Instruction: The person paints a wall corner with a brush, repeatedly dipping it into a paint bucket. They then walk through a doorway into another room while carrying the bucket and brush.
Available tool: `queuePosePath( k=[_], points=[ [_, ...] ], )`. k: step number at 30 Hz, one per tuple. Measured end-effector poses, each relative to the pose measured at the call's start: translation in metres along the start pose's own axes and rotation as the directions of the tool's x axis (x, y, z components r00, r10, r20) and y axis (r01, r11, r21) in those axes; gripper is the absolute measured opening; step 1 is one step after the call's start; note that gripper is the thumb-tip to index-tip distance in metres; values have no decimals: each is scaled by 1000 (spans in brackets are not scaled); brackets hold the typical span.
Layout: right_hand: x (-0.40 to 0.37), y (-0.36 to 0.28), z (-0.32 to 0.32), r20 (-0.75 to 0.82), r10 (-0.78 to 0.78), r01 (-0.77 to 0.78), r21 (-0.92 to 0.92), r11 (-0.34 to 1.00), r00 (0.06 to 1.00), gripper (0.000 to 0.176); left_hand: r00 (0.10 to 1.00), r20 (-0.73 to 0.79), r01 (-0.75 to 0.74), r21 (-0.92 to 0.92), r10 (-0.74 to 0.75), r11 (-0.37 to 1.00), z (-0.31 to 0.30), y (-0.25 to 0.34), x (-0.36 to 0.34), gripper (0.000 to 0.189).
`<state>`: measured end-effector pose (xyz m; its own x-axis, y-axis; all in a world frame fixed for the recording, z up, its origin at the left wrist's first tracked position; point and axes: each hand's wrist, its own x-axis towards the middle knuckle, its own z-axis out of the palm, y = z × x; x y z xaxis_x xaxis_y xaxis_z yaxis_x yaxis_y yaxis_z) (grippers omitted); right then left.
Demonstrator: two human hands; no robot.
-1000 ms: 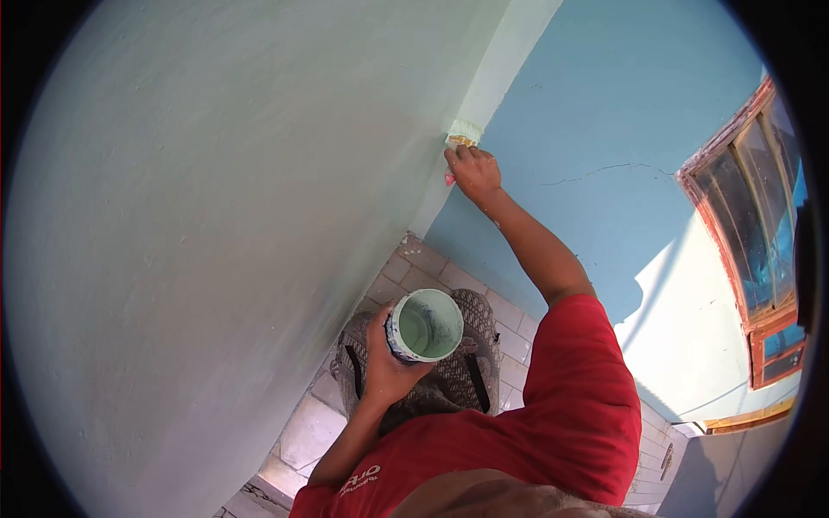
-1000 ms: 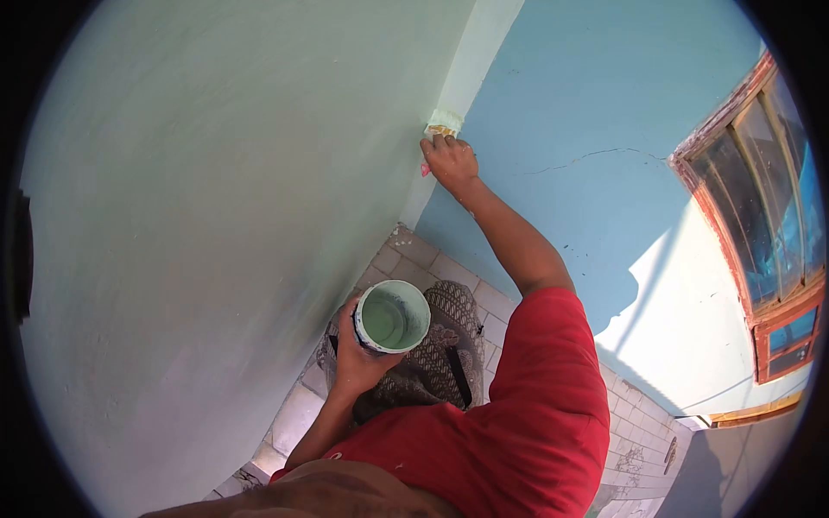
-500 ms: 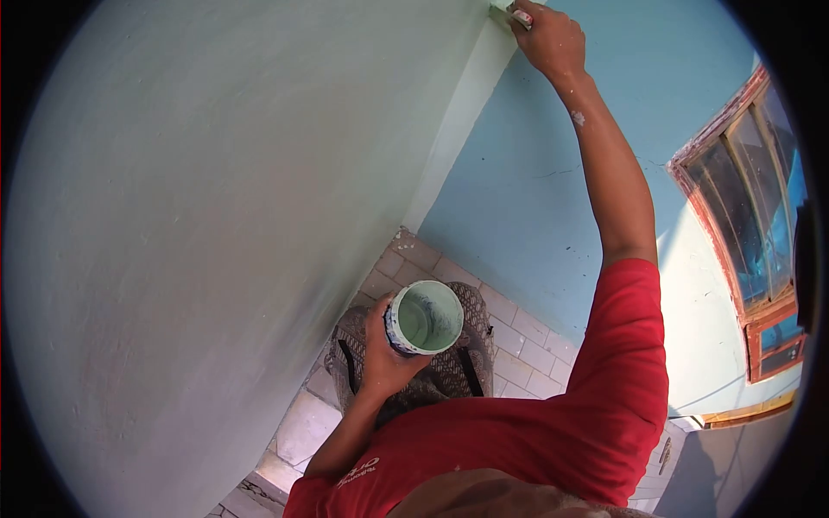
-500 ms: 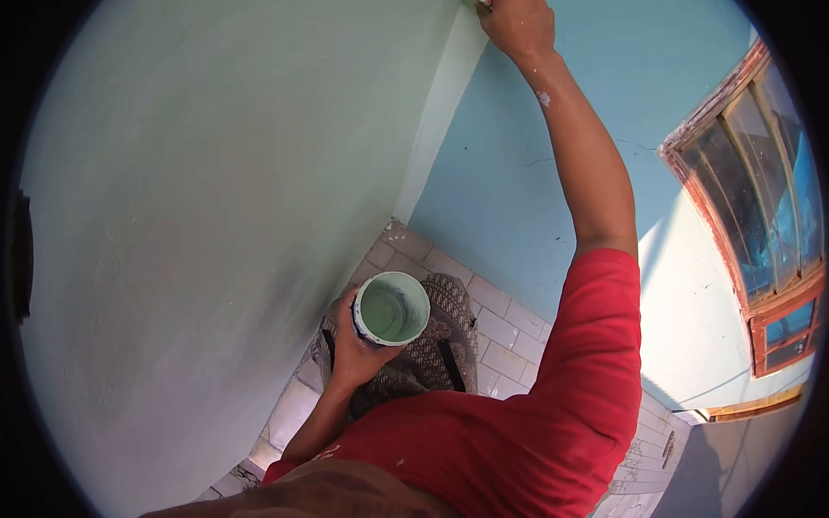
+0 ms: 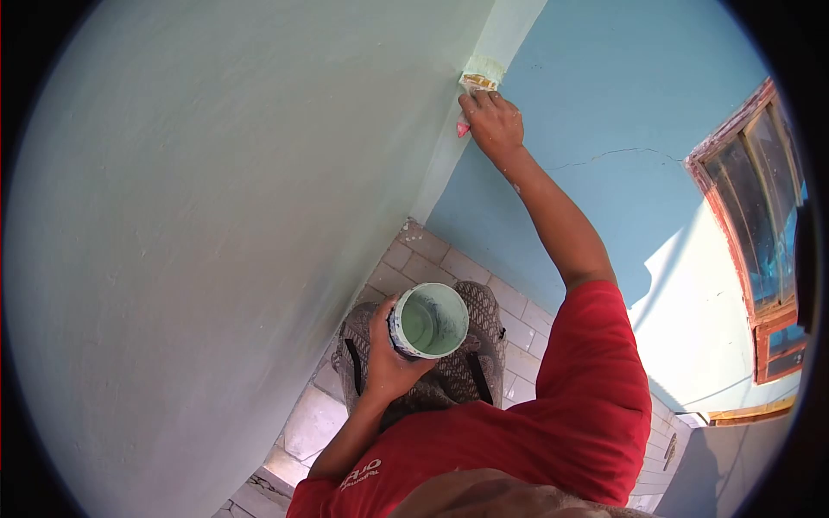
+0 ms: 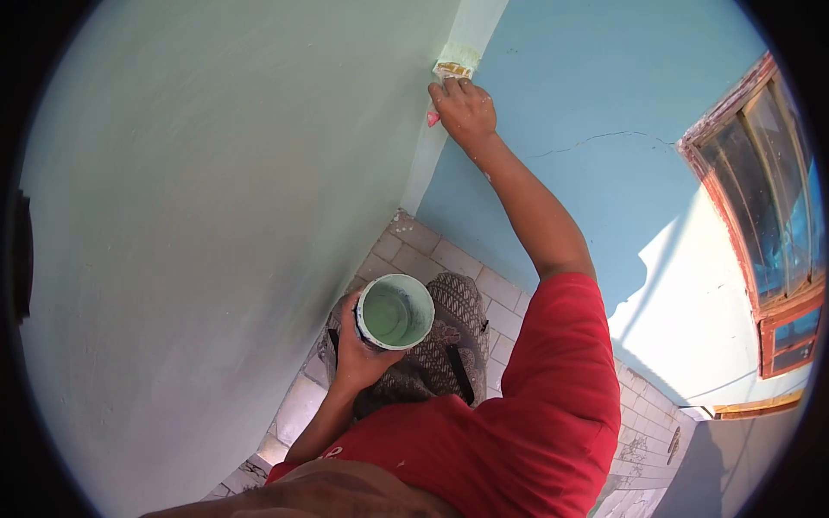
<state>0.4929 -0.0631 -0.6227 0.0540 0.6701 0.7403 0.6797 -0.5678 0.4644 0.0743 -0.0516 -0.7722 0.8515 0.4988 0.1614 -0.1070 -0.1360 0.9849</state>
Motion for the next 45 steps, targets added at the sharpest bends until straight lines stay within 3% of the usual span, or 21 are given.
queuePosePath(
  k=[3,5,9,11,15,16,18,19,20,21,24,25,30,33,36,38,39,41,42,44,45],
  points=[
    [-64,-47,29,139,-2,-10,84,996,990,12,1000,-6,27,22,-26,999,-4,-1,-7,113],
    [-89,-65,47,363,11,-69,146,987,932,19,1000,-8,22,35,-22,999,-5,-2,-5,112],
    [-76,-62,37,389,100,-215,266,940,916,10,999,-8,34,15,-34,999,-6,5,-5,112],
    [-43,-43,9,620,143,-379,267,886,772,10,1000,-3,29,-29,-29,999,-3,7,-3,112],
    [45,35,-38,406,216,-342,267,901,888,10,999,13,-45,29,45,999,1,6,-1,112],
    [75,57,-59,360,232,-314,189,930,904,21,999,19,-48,67,47,997,2,6,-1,112],
    [132,98,-95,230,285,-320,130,939,930,22,998,16,-68,12,68,998,3,5,3,111],
    [157,120,-104,89,222,-226,38,973,971,21,997,12,-78,-39,78,996,5,5,4,111],
    [186,118,-142,29,251,-252,102,962,968,11,997,12,-82,-42,82,996,6,6,6,111],
    [207,132,-148,-90,258,-250,92,964,962,13,997,20,-76,-28,77,997,6,7,8,112],
    [240,147,-160,-424,63,-84,-30,996,903,10,997,24,-77,-21,77,997,7,3,7,113],
    [237,143,-158,-423,63,-84,-31,996,904,10,997,27,-76,-29,76,997,9,2,7,113],
    [158,101,-97,-188,4,-43,-205,978,982,22,997,22,-79,-46,80,996,7,6,2,113],
    [72,57,-41,-136,-92,77,-108,991,987,18,996,6,-86,-18,86,996,3,9,4,113],
    [-1,10,-12,62,-86,82,64,995,994,16,997,-2,-80,6,80,997,-3,12,4,113],
    [-31,-13,-5,219,13,-55,186,981,976,14,997,-2,-80,46,80,996,-7,14,4,113],
    [-40,-22,-9,217,20,-61,184,981,976,14,998,1,-59,11,59,998,-7,15,5,113],
    [-56,-40,-18,381,344,-479,357,802,858,15,999,8,-42,-23,42,999,-8,12,6,114],
    [-66,-44,-20,382,346,-483,358,799,857,15,1000,-6,-29,-22,29,999,-7,9,4,114],
    [-86,-52,-21,378,495,-618,570,541,782,18,1000,-28,-4,-14,4,1000,-8,4,1,114],
    [-94,-52,-19,392,494,-626,570,531,776,18,1000,-29,-3,8,3,1000,-9,2,1,113]
  ],
)
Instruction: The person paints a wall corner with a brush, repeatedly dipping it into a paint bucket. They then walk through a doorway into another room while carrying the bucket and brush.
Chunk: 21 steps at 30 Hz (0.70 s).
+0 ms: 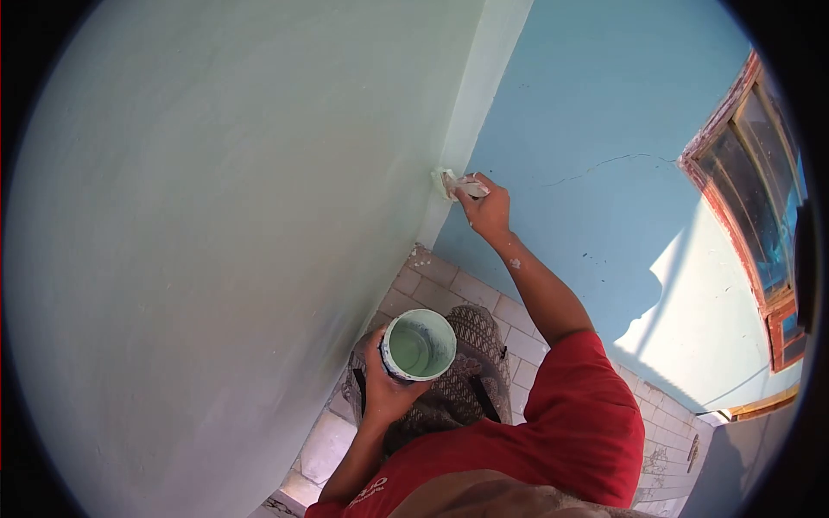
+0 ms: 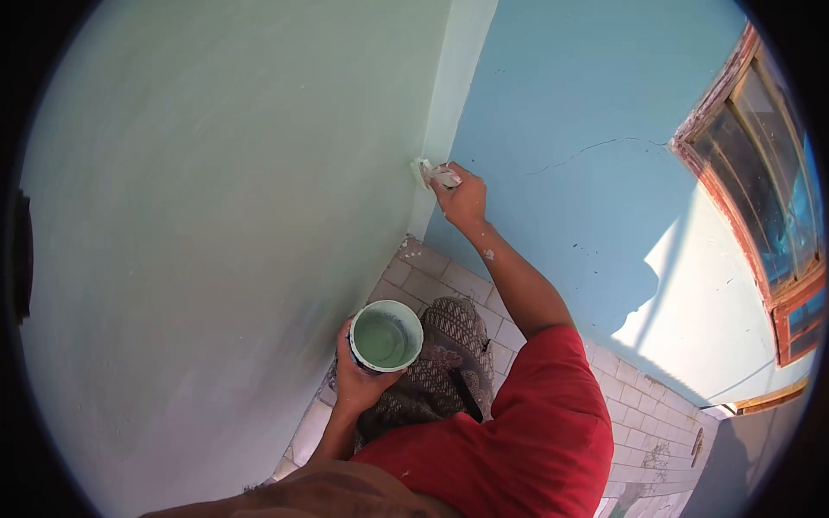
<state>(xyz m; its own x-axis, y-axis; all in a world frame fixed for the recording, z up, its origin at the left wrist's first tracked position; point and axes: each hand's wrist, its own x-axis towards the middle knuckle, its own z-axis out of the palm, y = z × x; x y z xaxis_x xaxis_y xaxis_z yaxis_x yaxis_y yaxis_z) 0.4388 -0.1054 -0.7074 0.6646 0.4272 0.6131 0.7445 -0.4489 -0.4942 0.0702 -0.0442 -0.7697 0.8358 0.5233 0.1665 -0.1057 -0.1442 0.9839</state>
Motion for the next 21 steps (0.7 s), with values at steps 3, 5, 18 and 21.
queuePosePath(
  k=[3,5,18,21],
  points=[
    [-12,4,-10,17,332,-318,341,885,943,21,1000,-2,18,27,-18,999,0,-6,0,113],
    [-13,13,-20,13,424,-387,435,813,905,22,1000,-3,24,-3,-24,1000,2,-6,0,113],
    [67,4,-26,-294,-718,470,-591,656,631,27,999,-10,-44,230,47,972,10,-25,18,121],
    [62,9,-1,-173,-686,488,-582,650,707,22,992,3,-120,241,123,963,10,-19,17,123]
  ],
)
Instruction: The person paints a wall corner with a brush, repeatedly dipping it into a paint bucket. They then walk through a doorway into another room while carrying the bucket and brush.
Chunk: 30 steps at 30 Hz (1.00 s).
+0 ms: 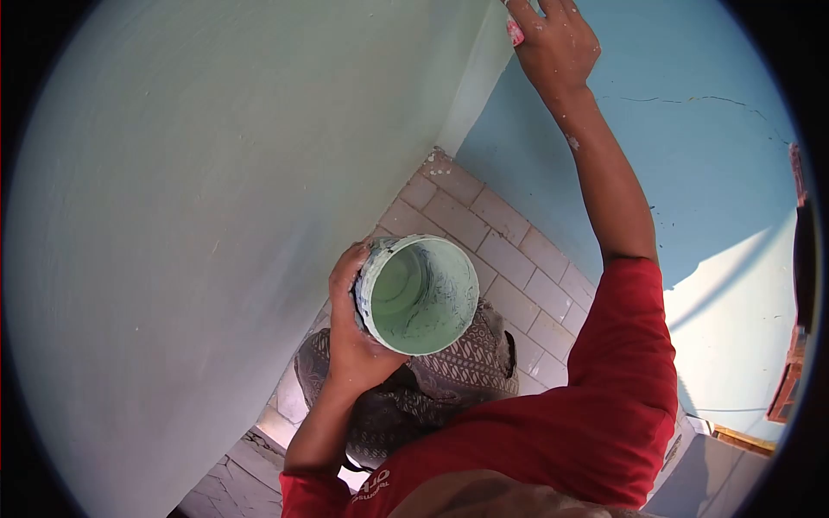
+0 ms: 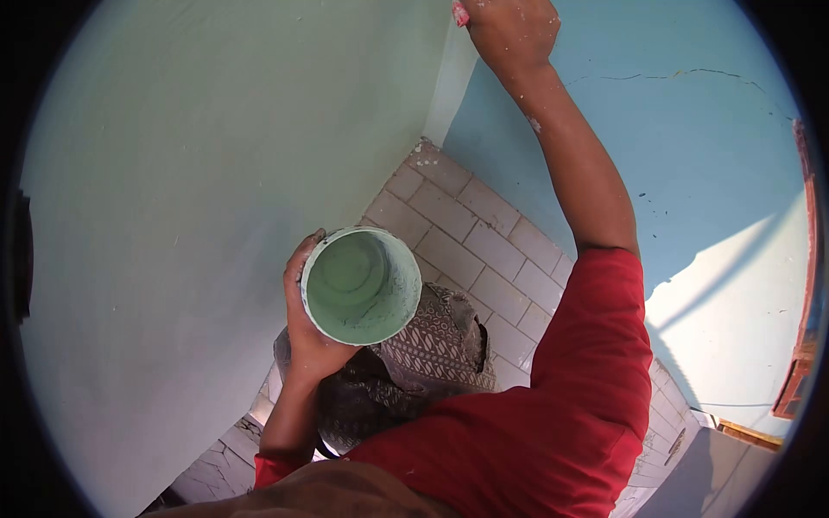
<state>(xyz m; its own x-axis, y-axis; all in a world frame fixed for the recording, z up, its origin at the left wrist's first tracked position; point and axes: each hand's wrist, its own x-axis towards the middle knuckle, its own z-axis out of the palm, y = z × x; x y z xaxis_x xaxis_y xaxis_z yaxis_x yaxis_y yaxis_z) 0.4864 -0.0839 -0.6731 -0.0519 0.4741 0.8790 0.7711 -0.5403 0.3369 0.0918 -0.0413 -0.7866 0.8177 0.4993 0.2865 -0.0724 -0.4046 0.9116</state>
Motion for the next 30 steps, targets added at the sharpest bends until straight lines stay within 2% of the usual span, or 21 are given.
queuePosePath(
  k=[1,3,6,8,9,11,15,17,18,20,21,23,25,28,30],
  points=[
    [-16,0,14,4,3,-3,8,1000,1000,22,1000,-1,8,4,-8,1000,1,3,1,123],
    [-64,-6,50,234,46,-6,-168,986,971,27,996,-90,-7,-122,-4,993,1,11,-4,115],
    [-120,-32,76,332,32,-10,-69,998,943,22,995,-101,-7,-39,3,999,-11,15,-15,115],
    [-147,-53,82,470,44,-41,-17,999,882,22,990,-136,18,-22,-21,1000,-15,14,-22,116],
    [-161,-61,88,466,41,-38,-17,999,884,22,990,-140,15,-22,-18,1000,-16,12,-22,116],
    [-181,-74,99,447,1,-26,50,998,894,10,983,-175,53,-33,-58,998,-18,8,-21,116],
    [-193,-83,101,516,45,-95,71,993,855,13,987,-158,11,-60,-21,998,-16,2,-16,116],
    [-189,-82,100,679,223,-407,123,905,700,16,994,-109,6,-110,-18,994,-12,-7,-15,116],
    [-185,-77,101,675,223,-402,118,908,703,16,996,-92,-11,-146,-2,989,-10,-9,-16,116],
    [-173,-62,104,732,263,-507,130,852,629,17,996,-85,-22,-143,10,989,-9,-14,-18,115],
    [-165,-52,105,731,263,-504,127,854,630,17,996,-82,-30,-134,19,991,-10,-16,-19,115],
    [-129,-28,93,666,283,-491,143,860,690,19,997,-76,-39,-158,28,987,-13,-14,-21,115],
    [-82,-3,78,664,318,-490,84,868,677,19,998,-59,-10,-113,3,994,-18,-16,-23,123],
    [-25,17,62,626,356,-437,-26,899,694,17,999,-53,-2,-126,-4,992,-23,-13,-18,124],
    [6,24,52,431,388,-394,-81,916,815,18,998,-65,8,-122,-16,992,-24,-9,-14,124]
  ],
)
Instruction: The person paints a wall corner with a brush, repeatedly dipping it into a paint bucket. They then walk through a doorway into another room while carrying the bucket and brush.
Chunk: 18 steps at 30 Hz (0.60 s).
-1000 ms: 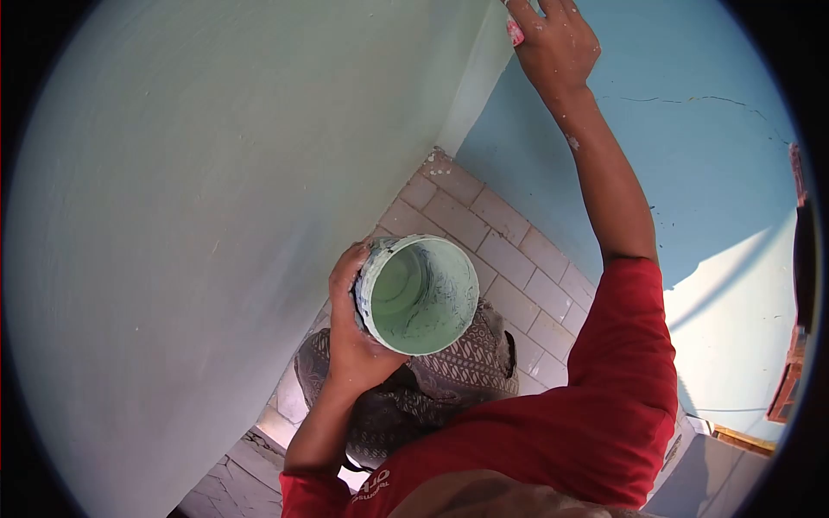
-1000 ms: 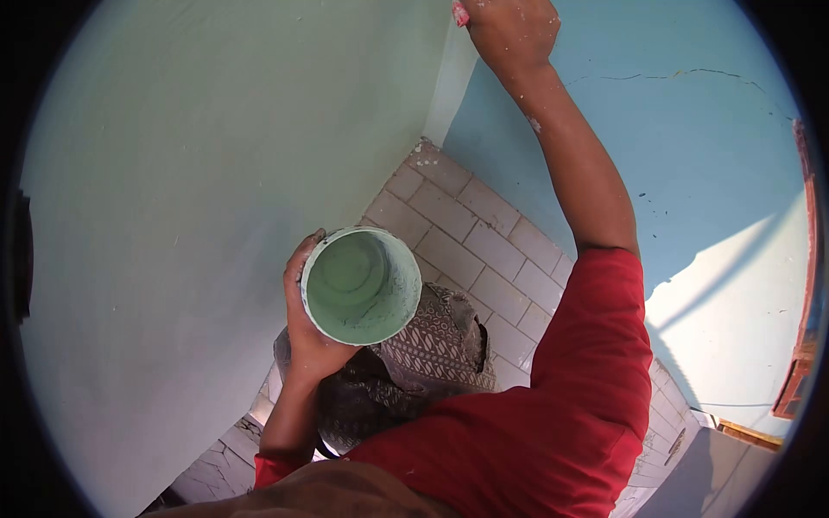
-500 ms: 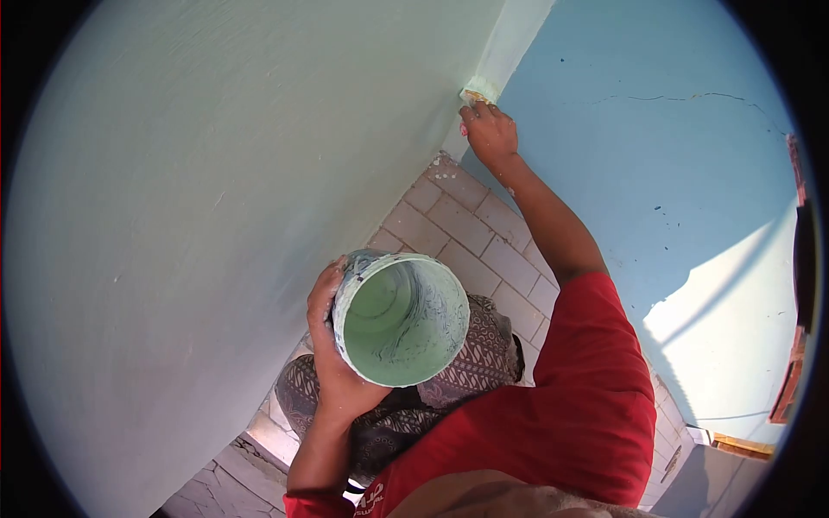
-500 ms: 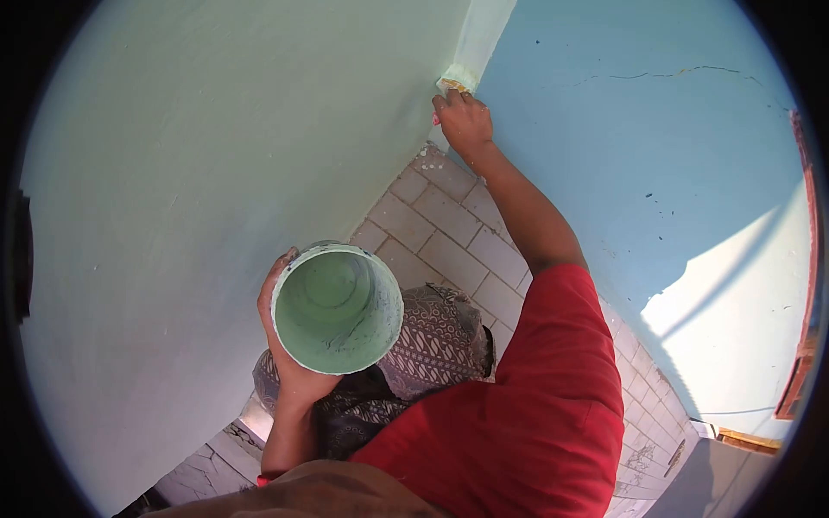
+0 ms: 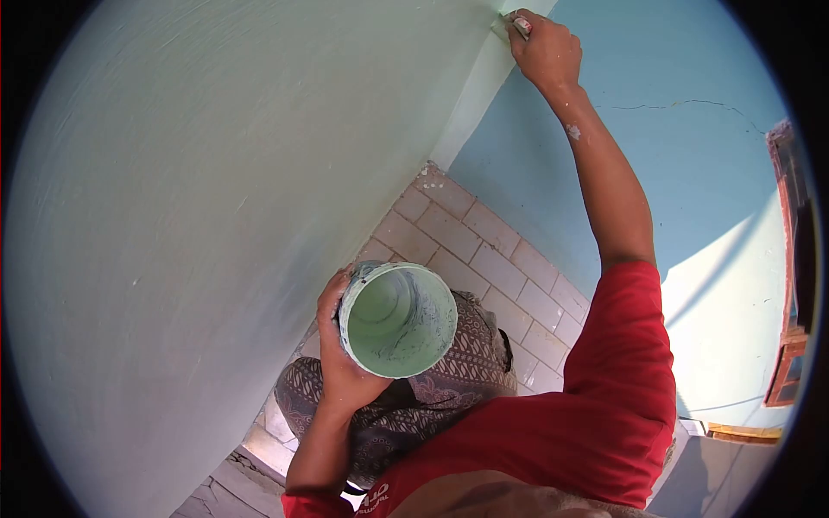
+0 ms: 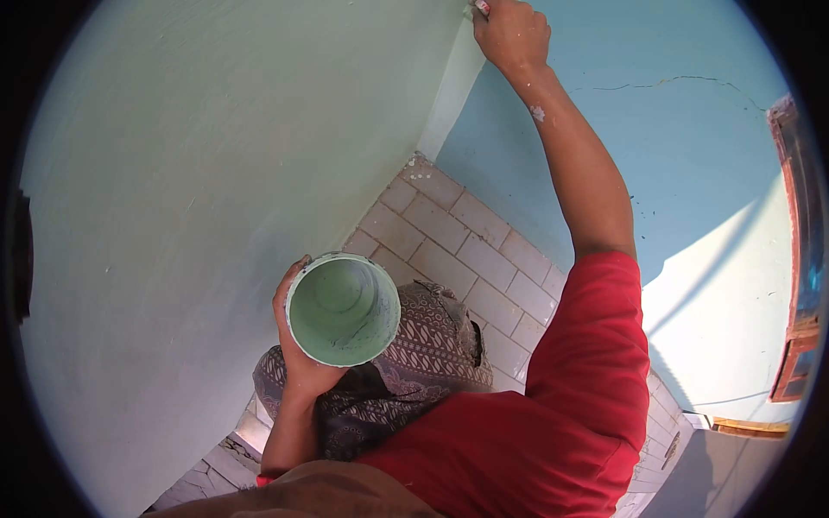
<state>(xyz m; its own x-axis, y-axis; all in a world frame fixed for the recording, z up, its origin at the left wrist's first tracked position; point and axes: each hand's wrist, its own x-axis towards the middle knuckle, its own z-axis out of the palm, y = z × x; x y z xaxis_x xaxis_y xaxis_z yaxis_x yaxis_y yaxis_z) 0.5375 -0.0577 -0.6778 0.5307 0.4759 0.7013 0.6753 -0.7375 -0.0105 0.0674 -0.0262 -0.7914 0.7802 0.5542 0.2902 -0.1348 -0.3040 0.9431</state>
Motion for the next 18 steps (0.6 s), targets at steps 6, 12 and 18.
queuePosePath(
  k=[6,12,18],
  points=[
    [-14,-13,4,-420,-254,200,-170,965,871,23,1000,7,30,-49,-30,998,-1,-3,4,121],
    [-118,-17,109,-208,-220,205,-91,974,953,21,997,1,73,-61,-74,995,1,-2,7,117],
    [-197,-31,184,27,-90,89,37,995,996,22,996,-19,86,-35,-87,996,-1,0,12,116]
  ],
)
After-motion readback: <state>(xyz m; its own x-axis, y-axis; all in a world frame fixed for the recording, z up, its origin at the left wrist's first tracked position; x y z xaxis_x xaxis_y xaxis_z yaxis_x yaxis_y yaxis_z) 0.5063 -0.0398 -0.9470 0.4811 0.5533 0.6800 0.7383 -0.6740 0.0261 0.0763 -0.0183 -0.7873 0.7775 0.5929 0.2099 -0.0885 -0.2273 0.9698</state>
